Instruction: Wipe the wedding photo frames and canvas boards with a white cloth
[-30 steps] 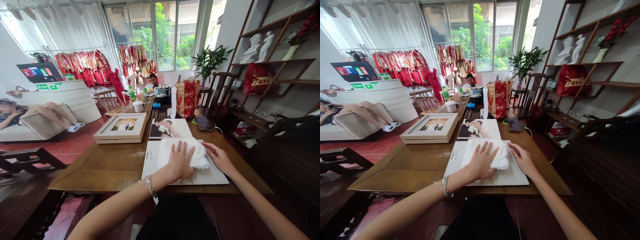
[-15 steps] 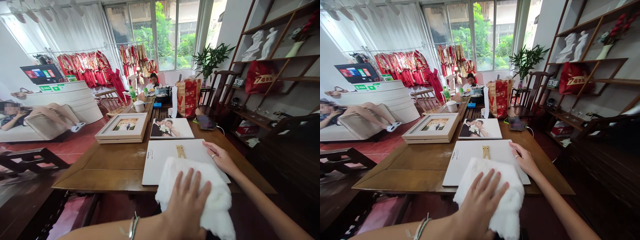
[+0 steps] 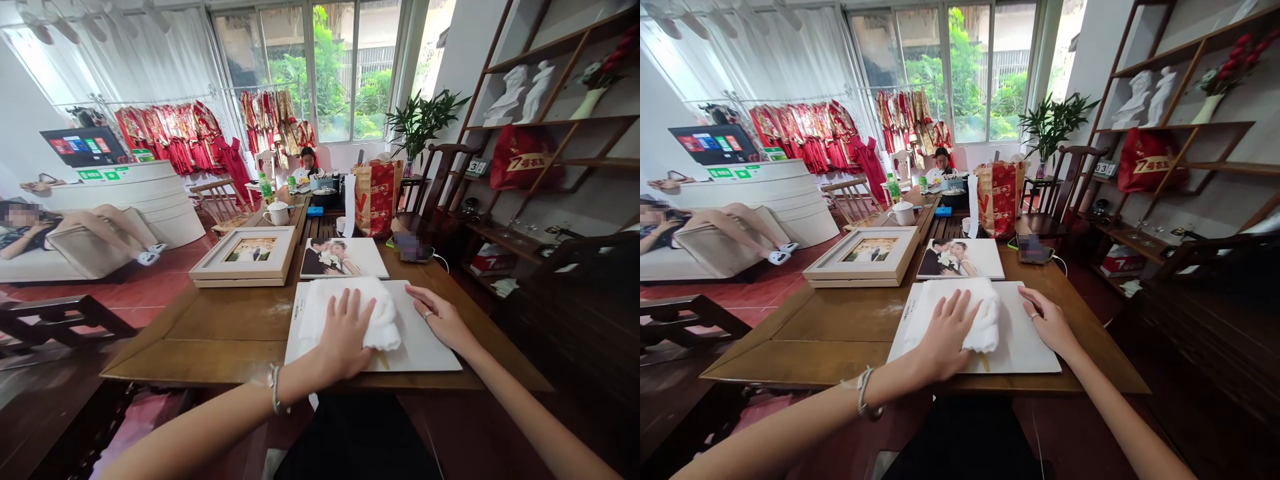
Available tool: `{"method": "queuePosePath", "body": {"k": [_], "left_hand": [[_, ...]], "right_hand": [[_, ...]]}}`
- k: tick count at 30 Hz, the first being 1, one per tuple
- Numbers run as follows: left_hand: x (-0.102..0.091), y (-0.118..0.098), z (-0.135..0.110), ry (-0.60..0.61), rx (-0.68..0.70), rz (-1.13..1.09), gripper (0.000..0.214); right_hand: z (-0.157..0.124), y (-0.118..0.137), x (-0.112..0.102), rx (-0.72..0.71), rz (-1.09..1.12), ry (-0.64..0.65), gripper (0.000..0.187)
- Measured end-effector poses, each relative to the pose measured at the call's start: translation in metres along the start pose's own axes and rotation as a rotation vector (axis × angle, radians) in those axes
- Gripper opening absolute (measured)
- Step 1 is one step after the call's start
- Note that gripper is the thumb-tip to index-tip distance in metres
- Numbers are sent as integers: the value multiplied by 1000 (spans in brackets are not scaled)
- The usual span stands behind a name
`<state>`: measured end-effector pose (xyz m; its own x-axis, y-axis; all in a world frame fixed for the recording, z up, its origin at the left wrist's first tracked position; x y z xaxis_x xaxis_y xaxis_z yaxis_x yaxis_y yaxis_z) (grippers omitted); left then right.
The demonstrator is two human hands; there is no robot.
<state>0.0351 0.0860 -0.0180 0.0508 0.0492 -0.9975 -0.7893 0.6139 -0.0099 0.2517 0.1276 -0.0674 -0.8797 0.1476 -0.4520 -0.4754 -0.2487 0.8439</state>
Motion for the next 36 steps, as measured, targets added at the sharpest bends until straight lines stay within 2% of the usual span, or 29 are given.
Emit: {"method": "queuePosePath", "body": {"k": [6,9,12,18,20,22,25,30,32,34,36], "left_hand": [[-1,-36,-73,59,130,-66,105],[-5,-32,-81,75,130,-93,99],[-10,-9,-61,61,89,-72,90],[-13,46,8,68,-29,30,68],[-12,54,20,76,-58,55,67],[-11,55,20,80,-81,69,68],[-8,42,-2,95,-95,58,77],[-10,1,-66,165,-70,-38,96],[-13,-8,-83,208,-67,-77,100],[-16,-7,-89,232,-65,-106,99],[-18,3,-81,202,-45,-116,97]], "right_hand": [[1,-5,1,-7,-12,10,37],[1,-6,1,-10,-6,15,37],[1,-4,1,-4,-16,6,36],[1,1,-1,-3,-45,-3,35],[1,0,-1,0,-46,-1,36],[1,0,-2,0,-48,1,36],[1,-1,-1,4,-57,4,37],[1,-5,0,-8,-65,5,38],[2,-6,-1,-10,-65,-5,38],[2,-7,-1,-11,-69,-9,38],[2,-7,-1,-9,-72,-5,37]]}}
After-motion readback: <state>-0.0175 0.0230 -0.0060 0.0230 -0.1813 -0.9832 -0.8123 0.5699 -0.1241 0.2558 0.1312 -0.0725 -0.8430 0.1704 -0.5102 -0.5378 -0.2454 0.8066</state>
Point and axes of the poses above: each hand's wrist, its own z-axis towards the middle knuckle, its own x-axis out of the palm, y = z × x, the point moved 5 cm from there along z, towards the middle knuckle, and after that the axes turned 1 degree about y, right-handed, at the moved point
